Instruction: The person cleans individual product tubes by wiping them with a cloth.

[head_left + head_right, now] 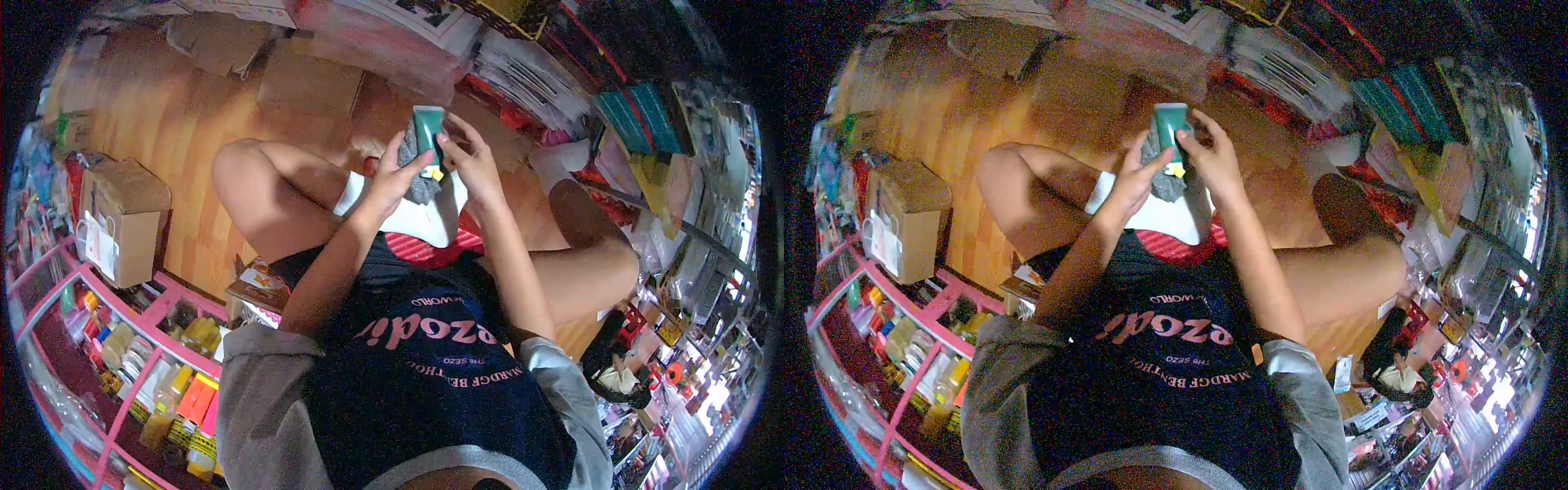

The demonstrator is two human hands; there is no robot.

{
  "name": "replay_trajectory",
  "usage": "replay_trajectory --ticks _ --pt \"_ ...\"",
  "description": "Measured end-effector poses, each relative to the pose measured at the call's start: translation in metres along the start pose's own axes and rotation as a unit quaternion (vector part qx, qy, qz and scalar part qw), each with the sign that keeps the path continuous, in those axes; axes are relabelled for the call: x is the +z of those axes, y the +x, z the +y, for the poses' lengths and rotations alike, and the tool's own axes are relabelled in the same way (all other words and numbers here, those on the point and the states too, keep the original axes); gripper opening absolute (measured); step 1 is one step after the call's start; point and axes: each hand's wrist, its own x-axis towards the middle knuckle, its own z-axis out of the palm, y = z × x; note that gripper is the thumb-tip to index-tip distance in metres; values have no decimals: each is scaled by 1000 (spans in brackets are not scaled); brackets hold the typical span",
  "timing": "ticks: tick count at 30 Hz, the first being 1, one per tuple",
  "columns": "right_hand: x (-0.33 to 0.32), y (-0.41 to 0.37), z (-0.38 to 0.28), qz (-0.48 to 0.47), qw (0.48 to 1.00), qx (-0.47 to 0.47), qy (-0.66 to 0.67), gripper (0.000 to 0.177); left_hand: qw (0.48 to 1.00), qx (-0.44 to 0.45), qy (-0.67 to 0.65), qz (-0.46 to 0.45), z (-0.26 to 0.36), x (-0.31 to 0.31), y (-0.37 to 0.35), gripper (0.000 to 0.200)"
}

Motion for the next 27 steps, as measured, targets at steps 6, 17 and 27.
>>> replay_trajectory --ticks 6,17,27 --pt "0 -21 5 17 963 -166 -212 33 998 23 -49 24 9 -1 2 35" --pt "-16 -8 18 -46 989 -107 -87 13 995 -42 -89 9 4 -3 3 37" --pt "-7 -13 15 -94 995 -38 -5 28 994 -57 -89 -10 8 -3 0 31"
